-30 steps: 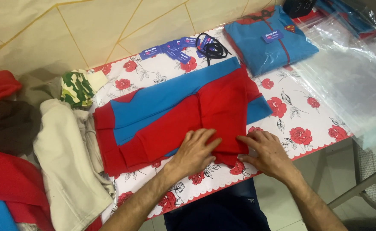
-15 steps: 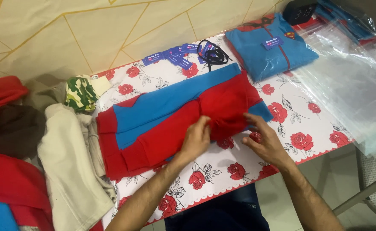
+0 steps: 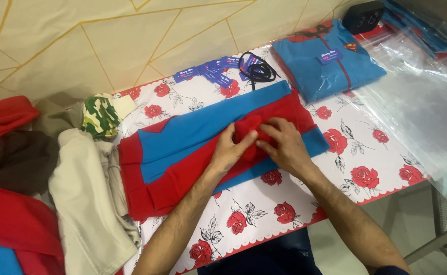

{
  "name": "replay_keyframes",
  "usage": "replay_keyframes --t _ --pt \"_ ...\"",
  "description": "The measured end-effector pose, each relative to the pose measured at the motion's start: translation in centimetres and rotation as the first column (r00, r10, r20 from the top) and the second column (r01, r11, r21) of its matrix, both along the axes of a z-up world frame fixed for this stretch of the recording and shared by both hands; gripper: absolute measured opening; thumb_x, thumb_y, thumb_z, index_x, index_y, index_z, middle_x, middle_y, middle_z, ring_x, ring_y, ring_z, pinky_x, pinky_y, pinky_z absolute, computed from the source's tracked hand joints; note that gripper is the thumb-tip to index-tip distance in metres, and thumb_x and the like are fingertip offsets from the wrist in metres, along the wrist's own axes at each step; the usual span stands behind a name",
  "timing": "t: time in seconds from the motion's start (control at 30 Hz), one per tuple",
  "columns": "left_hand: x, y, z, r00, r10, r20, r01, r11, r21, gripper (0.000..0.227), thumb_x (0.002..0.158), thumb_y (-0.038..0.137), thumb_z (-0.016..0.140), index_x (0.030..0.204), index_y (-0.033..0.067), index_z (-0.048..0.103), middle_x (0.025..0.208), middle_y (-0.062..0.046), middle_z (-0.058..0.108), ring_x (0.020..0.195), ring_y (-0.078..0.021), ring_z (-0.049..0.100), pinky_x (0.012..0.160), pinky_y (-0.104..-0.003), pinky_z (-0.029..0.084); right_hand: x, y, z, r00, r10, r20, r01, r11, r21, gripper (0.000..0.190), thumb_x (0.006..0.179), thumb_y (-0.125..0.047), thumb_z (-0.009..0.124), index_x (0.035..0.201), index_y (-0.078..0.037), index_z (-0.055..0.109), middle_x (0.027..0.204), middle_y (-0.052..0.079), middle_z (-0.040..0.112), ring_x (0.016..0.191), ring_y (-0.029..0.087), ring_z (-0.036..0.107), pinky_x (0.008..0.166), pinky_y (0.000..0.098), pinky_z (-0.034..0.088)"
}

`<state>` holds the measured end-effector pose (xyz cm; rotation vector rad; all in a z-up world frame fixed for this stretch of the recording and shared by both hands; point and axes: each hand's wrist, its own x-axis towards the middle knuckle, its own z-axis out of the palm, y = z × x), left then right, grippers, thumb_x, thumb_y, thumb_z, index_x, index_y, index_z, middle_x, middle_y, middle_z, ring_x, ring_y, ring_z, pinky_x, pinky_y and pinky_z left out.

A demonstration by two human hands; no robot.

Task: Folding a blue and red hoodie on a table with a floral tablecloth to prepare it for packaging.

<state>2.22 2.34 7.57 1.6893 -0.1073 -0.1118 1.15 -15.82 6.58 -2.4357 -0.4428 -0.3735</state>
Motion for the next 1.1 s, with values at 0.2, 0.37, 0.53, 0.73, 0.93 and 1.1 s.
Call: replay_keyframes --t 0.2,0.37,0.53,0.73,0.93,1.1 --pt "2.2 3.1 -2.7 0.985 0.172 0.017 -0.171 0.984 -0.052 0.027 0.084 0.015 0.080 0.106 0.0057 0.067 0.089 -0.008 0.063 0.084 -0.0206 0.058 0.069 -0.034 0.050 1.1 -1.6 2.4 0.993 -0.060 -0.106 0.040 0.982 -0.185 0.062 0.087 -0.021 0.079 0.146 -0.021 0.059 0.136 0.017 0.059 0.128 0.043 0.056 0.107 0.0609 0.037" --pt "2.0 6.4 1.4 0.963 0.262 0.062 -0.256 0.963 -0.086 0.036 0.082 0.006 0.079 0.115 0.0086 0.064 0.094 -0.006 0.061 0.089 -0.0196 0.057 0.076 -0.030 0.047 3.7 -4.9 4.1 0.918 -0.036 -0.395 -0.035 0.984 -0.173 0.065 0.079 -0.016 0.085 0.140 -0.010 0.063 0.121 0.018 0.074 0.125 0.040 0.062 0.112 0.0606 0.030" --pt "3.6 12.3 0.1 0.935 0.356 -0.001 -0.352 0.924 -0.147 0.033 0.077 0.001 0.083 0.106 0.0102 0.071 0.092 -0.001 0.068 0.084 -0.0147 0.060 0.075 -0.027 0.051 6.6 -6.1 5.6 0.858 0.018 -0.513 -0.134 0.973 -0.190 0.047 0.077 -0.011 0.086 0.122 -0.006 0.075 0.117 0.019 0.077 0.120 0.044 0.064 0.109 0.0573 0.037" --pt "3.4 16.7 -0.9 0.890 0.451 -0.066 -0.456 0.881 -0.131 0.036 0.072 0.002 0.088 0.105 0.0080 0.074 0.089 -0.004 0.072 0.078 -0.0149 0.064 0.069 -0.026 0.053 11.8 -8.4 1.3 0.892 -0.045 -0.449 -0.111 0.943 -0.314 0.025 0.083 -0.023 0.082 0.107 -0.016 0.077 0.114 0.004 0.076 0.119 0.036 0.064 0.110 0.0559 0.040" --pt "3.0 18.7 -2.2 0.861 0.499 -0.100 -0.506 0.861 -0.056 0.037 0.070 0.010 0.094 0.100 0.0073 0.073 0.085 -0.006 0.067 0.078 -0.0178 0.061 0.064 -0.028 0.049 13.7 -9.2 0.1 0.918 -0.092 -0.387 0.014 0.980 -0.199 0.017 0.089 -0.016 0.078 0.105 -0.013 0.080 0.105 0.011 0.074 0.108 0.036 0.069 0.099 0.0491 0.051" --pt "2.4 18.8 -1.9 0.853 0.512 -0.104 -0.516 0.857 -0.013 0.040 0.071 0.013 0.094 0.105 0.0060 0.074 0.090 -0.007 0.067 0.083 -0.0185 0.060 0.067 -0.029 0.048 13.9 -10.0 -0.7 0.921 -0.059 -0.384 0.033 0.997 -0.074 0.021 0.089 -0.012 0.075 0.110 -0.013 0.078 0.103 0.016 0.068 0.106 0.039 0.067 0.098 0.0501 0.051"
